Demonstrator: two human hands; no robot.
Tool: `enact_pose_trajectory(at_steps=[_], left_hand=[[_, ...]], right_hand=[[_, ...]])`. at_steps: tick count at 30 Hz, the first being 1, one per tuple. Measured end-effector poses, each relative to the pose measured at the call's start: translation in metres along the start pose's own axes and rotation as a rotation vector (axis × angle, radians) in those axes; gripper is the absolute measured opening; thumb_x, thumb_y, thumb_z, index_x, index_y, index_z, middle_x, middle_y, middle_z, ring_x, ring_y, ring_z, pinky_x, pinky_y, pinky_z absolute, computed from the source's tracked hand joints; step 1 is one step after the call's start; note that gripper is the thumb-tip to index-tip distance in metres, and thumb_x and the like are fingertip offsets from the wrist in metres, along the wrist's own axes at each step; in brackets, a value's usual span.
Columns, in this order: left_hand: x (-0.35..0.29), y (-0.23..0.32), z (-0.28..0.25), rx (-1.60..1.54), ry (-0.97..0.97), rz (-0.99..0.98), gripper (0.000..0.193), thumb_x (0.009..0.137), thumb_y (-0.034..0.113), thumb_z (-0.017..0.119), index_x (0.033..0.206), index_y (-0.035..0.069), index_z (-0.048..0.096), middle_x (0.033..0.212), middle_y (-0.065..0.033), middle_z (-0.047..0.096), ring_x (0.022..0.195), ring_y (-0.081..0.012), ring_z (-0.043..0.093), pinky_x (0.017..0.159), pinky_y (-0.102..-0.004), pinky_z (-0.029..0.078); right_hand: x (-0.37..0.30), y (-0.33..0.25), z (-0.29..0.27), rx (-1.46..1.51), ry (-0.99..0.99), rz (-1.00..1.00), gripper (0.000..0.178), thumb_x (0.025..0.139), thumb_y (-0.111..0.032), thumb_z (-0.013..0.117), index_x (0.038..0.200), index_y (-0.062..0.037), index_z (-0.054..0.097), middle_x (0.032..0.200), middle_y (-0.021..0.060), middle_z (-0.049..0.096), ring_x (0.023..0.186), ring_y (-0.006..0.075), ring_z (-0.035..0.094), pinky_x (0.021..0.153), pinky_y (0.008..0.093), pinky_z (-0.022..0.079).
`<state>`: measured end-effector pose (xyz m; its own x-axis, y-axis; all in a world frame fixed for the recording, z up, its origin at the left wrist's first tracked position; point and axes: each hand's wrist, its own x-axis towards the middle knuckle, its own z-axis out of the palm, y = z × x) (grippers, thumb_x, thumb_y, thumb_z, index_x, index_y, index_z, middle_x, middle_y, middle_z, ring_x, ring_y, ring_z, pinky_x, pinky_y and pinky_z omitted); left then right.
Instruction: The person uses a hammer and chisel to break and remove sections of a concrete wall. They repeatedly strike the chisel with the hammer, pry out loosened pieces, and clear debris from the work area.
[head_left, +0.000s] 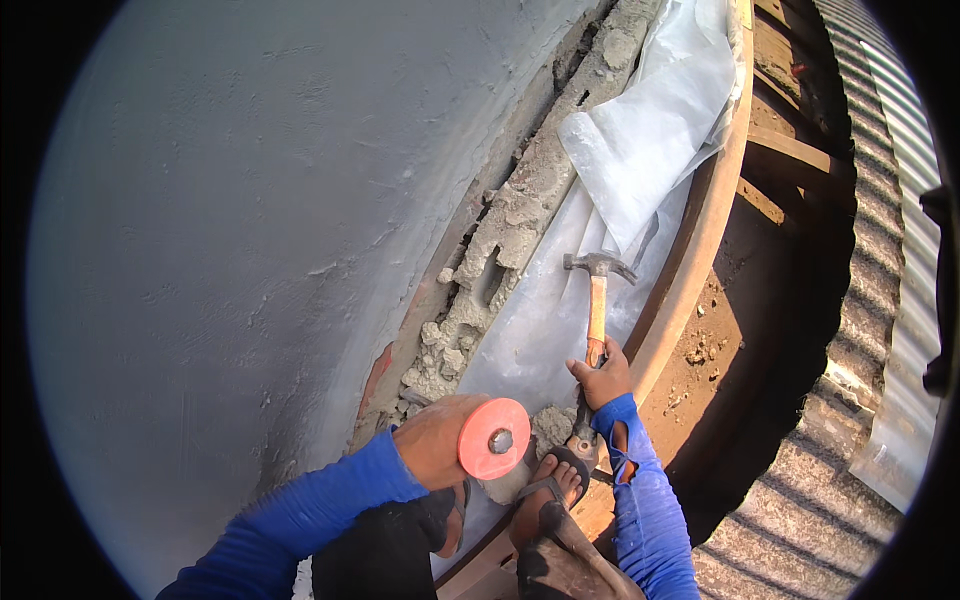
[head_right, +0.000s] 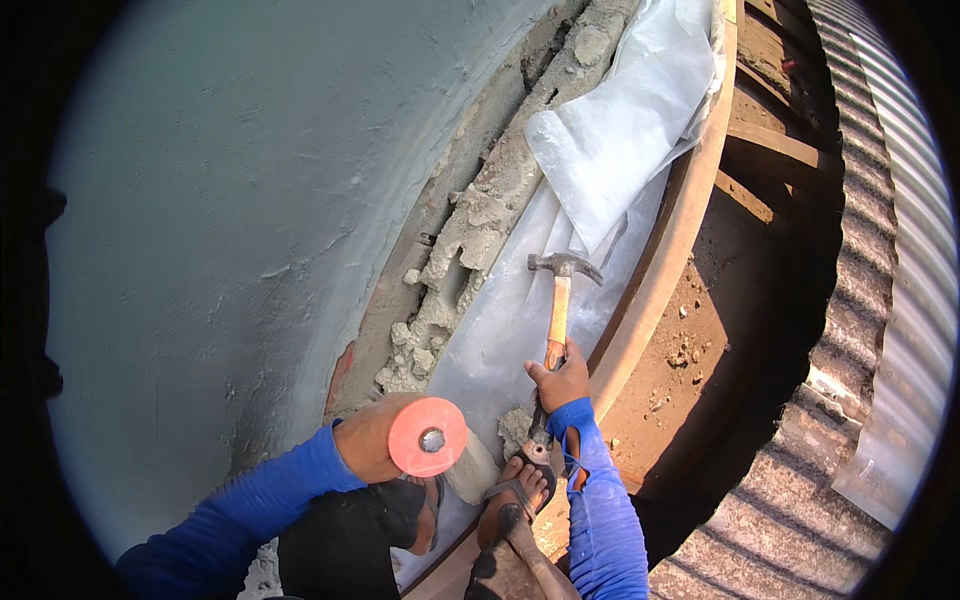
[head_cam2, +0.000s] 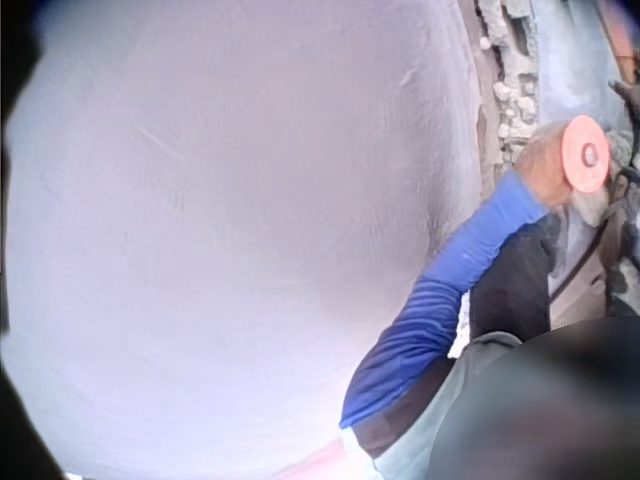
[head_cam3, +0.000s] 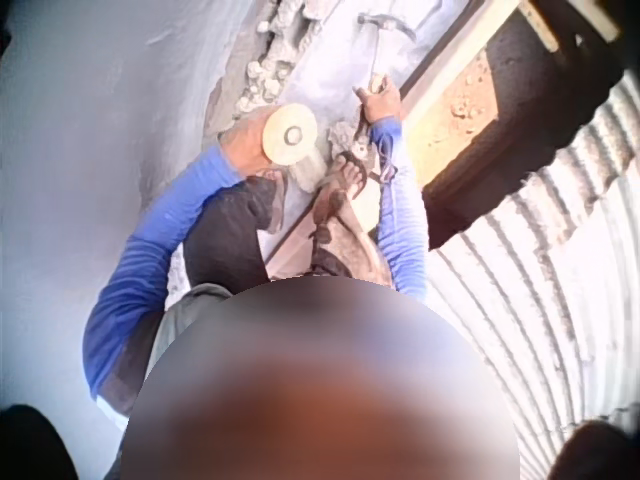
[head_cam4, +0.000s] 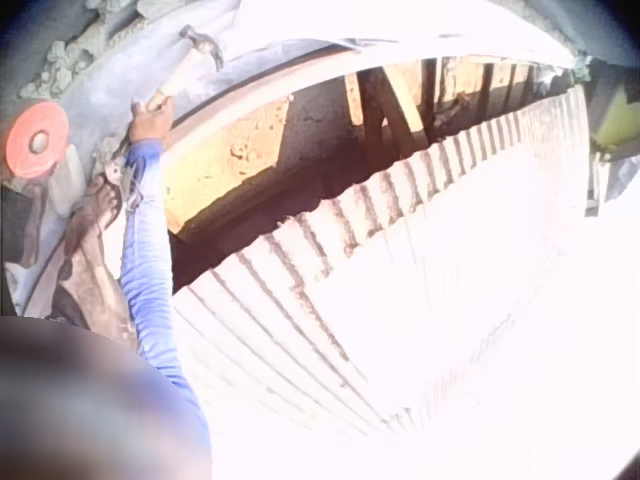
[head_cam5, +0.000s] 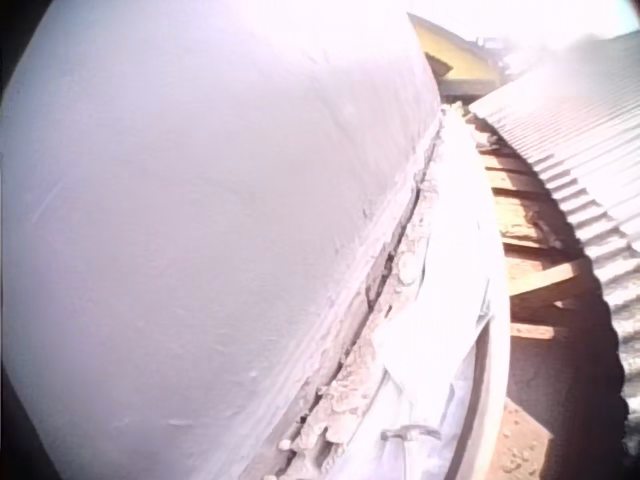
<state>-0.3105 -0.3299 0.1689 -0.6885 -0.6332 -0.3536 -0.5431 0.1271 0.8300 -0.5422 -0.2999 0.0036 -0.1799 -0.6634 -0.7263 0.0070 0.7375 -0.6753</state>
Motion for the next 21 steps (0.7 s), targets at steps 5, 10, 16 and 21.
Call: enact_pose_trajectory(at_steps=[5,10,16,21], left_hand=[[0.0,0.006,-0.02,0.097,0.014,0.144,0.034,0.077,0.012,0.07,0.106,0.003,0.056,0.097,-0.0147,0.059,0.093,-0.0354,0.056,0.083,-0.0423,0.044],[-0.007,-0.003,-0.025,0.105,-0.042,0.25,0.034,0.077,0.012,0.069,0.106,0.004,0.055,0.096,-0.0126,0.057,0.091,-0.0343,0.055,0.082,-0.0419,0.043],[-0.031,-0.001,-0.01,0.246,-0.19,0.182,0.043,0.073,0.005,0.065,0.114,0.003,0.051,0.098,-0.0157,0.057,0.095,-0.0359,0.055,0.083,-0.0432,0.044],[-0.027,-0.012,-0.004,0.038,-0.397,0.081,0.044,0.075,0.003,0.063,0.117,0.002,0.049,0.099,-0.0193,0.059,0.097,-0.0392,0.056,0.084,-0.0446,0.044]], right_hand=[[0.024,0.011,-0.008,-0.528,0.163,-0.25,0.042,0.07,-0.017,0.07,0.106,0.0004,0.057,0.082,0.0161,0.062,0.078,0.0338,0.065,0.074,0.0412,0.053],[0.03,0.001,-0.016,-1.017,0.2,-0.256,0.03,0.073,-0.019,0.067,0.097,-0.0019,0.06,0.106,0.0196,0.058,0.1,0.0377,0.058,0.085,0.0451,0.05],[0.038,-0.095,-0.016,-1.271,0.003,-0.661,0.047,0.077,-0.03,0.071,0.112,-0.003,0.056,0.111,0.0203,0.056,0.108,0.0379,0.055,0.09,0.0446,0.048],[0.076,-0.187,0.025,-1.562,-0.306,-0.876,0.045,0.076,-0.03,0.073,0.11,-0.0056,0.058,0.102,0.0148,0.061,0.1,0.0337,0.06,0.086,0.0442,0.049]])
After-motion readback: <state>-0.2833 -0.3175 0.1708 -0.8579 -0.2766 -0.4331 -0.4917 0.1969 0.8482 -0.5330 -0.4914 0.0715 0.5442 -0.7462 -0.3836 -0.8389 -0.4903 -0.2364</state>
